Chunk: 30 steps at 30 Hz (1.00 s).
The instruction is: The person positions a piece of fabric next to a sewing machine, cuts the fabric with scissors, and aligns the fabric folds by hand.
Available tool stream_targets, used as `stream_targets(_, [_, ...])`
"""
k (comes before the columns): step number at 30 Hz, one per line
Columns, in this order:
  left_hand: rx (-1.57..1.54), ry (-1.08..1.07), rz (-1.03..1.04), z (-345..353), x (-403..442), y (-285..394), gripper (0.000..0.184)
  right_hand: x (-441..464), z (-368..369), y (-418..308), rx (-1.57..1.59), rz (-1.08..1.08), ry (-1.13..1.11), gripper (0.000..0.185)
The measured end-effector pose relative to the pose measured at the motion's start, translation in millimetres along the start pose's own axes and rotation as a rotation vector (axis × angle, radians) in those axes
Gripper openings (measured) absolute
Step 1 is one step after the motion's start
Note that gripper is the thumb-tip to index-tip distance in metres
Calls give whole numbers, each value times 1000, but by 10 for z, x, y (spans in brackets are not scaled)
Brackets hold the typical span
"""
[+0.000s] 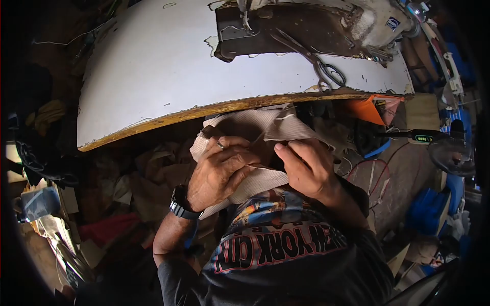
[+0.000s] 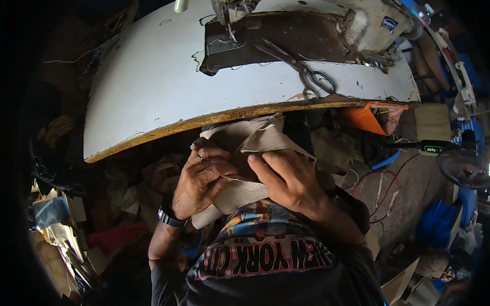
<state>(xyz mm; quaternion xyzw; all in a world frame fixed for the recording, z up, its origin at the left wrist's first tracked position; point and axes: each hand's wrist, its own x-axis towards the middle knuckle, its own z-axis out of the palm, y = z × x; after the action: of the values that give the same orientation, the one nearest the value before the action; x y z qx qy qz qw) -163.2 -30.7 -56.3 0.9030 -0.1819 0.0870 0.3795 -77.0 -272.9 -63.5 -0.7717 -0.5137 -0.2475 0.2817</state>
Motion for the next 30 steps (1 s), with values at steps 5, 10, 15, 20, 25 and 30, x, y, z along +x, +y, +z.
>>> stream_targets(5, [21,32,19,42,63,24,27,187,-166,-89,-421,22,-234,36])
stream_targets(10, [87,57,28,113,122,104,25,189,-87,48,-316,171,-362,22])
stream_targets(15, [226,116,113,216,197,178,22,-52,-5,329,913,935,-262,9])
stream_targets(20, [82,82,-37,241,255,197,17,-368,137,297,1496,1152,-12,15])
stream_targets(25, [-107,20,-191,159,310,218,19,-349,151,247,1337,1100,-143,25])
stream_targets(30, [-99,24,-243,175,398,187,18,-274,103,296,1185,1041,-235,28])
